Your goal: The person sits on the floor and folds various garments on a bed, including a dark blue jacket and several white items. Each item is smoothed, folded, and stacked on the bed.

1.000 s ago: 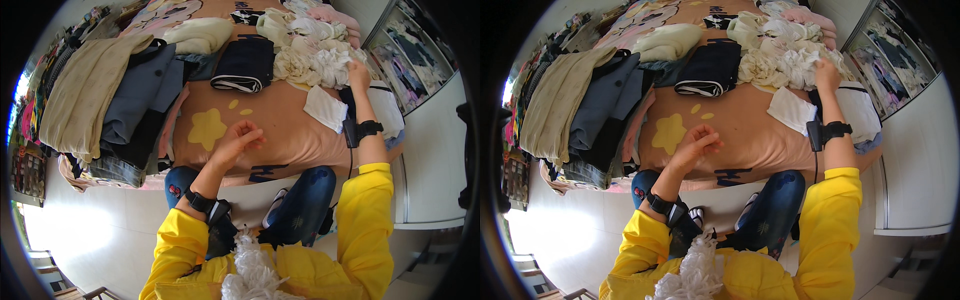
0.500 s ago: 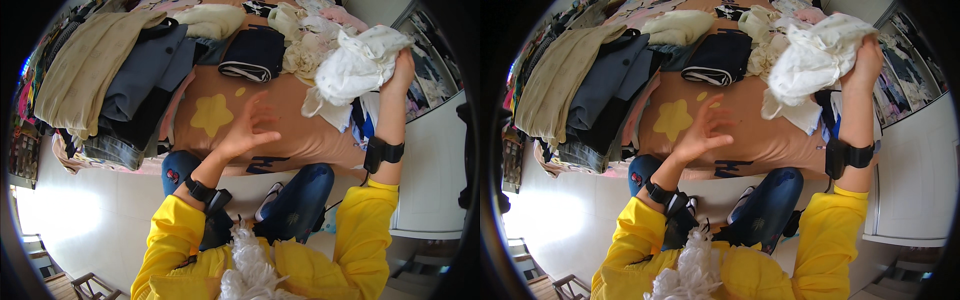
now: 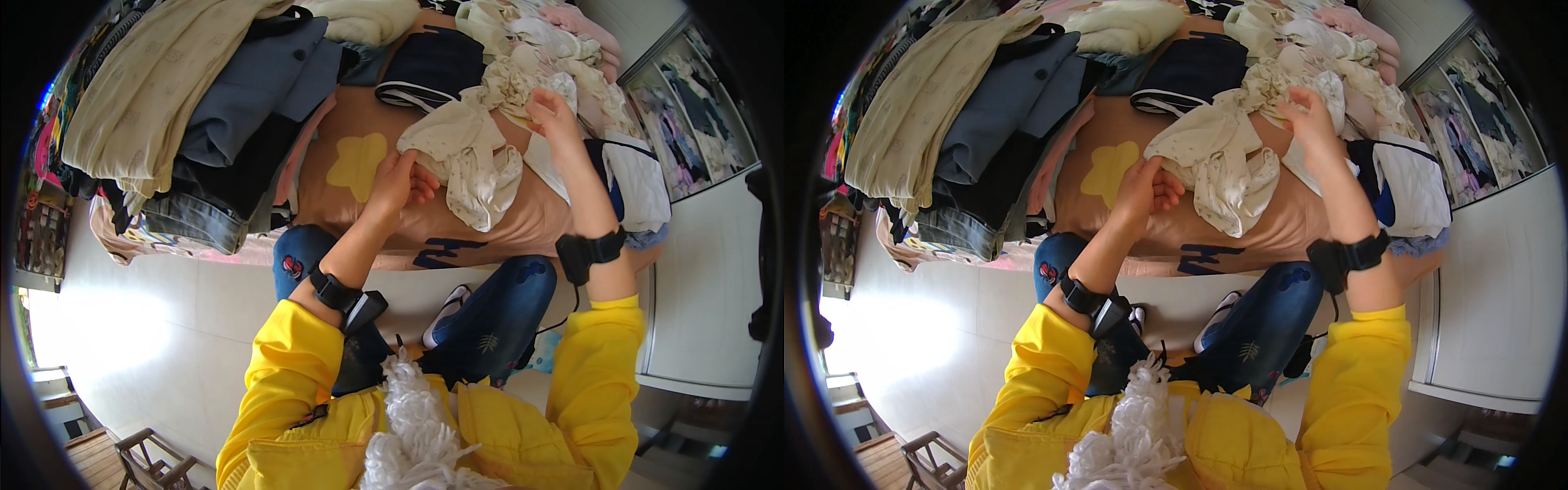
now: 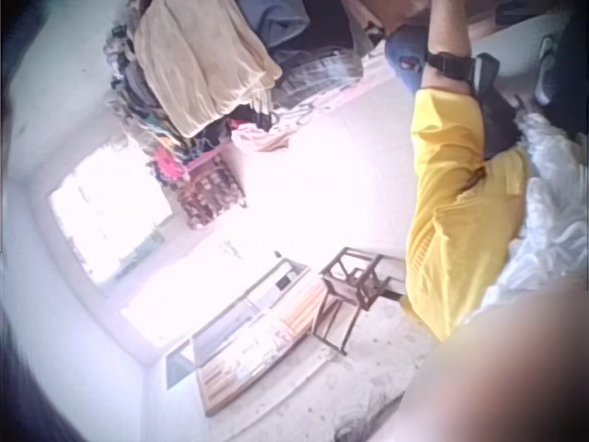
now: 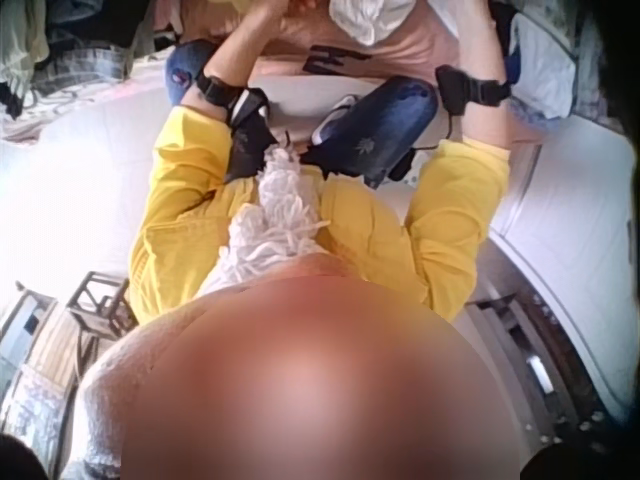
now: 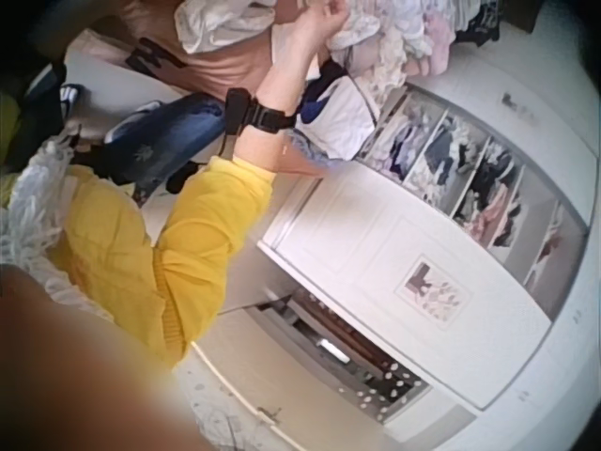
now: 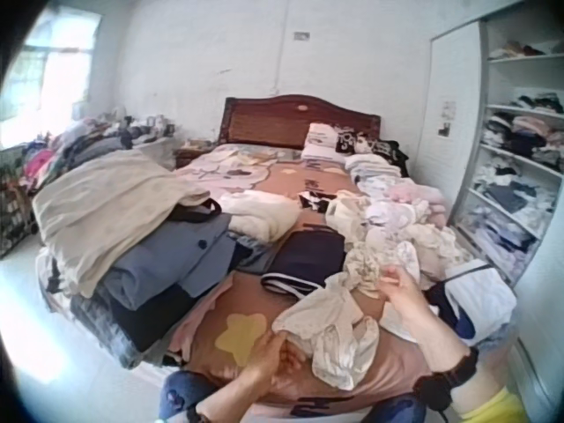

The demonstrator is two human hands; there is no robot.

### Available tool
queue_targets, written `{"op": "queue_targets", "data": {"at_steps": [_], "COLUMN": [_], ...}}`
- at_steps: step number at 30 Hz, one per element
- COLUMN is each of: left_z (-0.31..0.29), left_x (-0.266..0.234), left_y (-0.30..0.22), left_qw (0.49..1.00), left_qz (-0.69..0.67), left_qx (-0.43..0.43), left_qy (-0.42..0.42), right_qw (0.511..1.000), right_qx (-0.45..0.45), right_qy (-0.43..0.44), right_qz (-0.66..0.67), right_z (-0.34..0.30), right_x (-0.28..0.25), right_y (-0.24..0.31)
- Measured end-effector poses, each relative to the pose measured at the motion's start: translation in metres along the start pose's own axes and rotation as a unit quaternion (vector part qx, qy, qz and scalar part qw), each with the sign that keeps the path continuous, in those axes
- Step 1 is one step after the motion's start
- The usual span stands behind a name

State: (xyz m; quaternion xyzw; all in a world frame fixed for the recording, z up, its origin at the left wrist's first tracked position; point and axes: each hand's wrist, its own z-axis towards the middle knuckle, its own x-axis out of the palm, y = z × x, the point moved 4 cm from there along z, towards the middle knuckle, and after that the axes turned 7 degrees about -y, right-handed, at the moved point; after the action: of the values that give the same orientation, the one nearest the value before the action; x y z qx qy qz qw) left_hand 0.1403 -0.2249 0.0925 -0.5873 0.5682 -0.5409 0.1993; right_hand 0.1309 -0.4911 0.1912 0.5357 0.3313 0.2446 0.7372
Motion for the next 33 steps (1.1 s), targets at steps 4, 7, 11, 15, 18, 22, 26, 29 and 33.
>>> {"op": "queue_targets", "data": {"at_steps": [4,7,11,15,18,22,26,29,33], "left_z": [-0.002,-0.017,-0.021,-0.015,-0.010,-0.013,-0.005,-0.001,-0.003], "left_x": [-0.005,0.001,0.019,0.021,0.014,-0.001,-0.039,-0.046,-0.040], "left_y": [-0.009,-0.025,-0.032,-0.018,-0.012,-0.028,-0.037,-0.036,-0.036], "left_qw": [0.977,0.841,0.659,0.720,0.825,0.816,0.900,0.913,0.918], "left_qz": [0.132,0.292,0.421,0.465,0.384,0.210,-0.014,-0.160,-0.121], "left_qx": [0.161,0.427,0.615,0.515,0.413,0.512,0.379,0.320,0.322], "left_qy": [-0.053,-0.158,-0.099,-0.001,-0.036,-0.166,-0.214,-0.195,-0.198], "right_qw": [0.976,0.947,0.920,0.931,0.968,0.937,0.903,0.986,0.977], "right_qx": [-0.071,-0.207,-0.273,-0.259,-0.153,-0.270,-0.283,-0.076,-0.132], "right_qy": [0.189,0.184,0.183,0.164,0.139,0.033,-0.082,-0.087,-0.117], "right_qz": [-0.078,-0.165,-0.214,-0.200,-0.139,-0.219,-0.314,-0.118,-0.116], "right_z": [-0.053,-0.101,-0.137,-0.140,-0.130,-0.119,-0.107,-0.104,-0.111], "right_x": [0.013,0.017,0.021,0.019,0.004,-0.038,-0.089,-0.121,-0.132], "right_y": [-0.006,-0.005,-0.011,-0.028,-0.042,-0.033,-0.024,-0.040,-0.038]}}
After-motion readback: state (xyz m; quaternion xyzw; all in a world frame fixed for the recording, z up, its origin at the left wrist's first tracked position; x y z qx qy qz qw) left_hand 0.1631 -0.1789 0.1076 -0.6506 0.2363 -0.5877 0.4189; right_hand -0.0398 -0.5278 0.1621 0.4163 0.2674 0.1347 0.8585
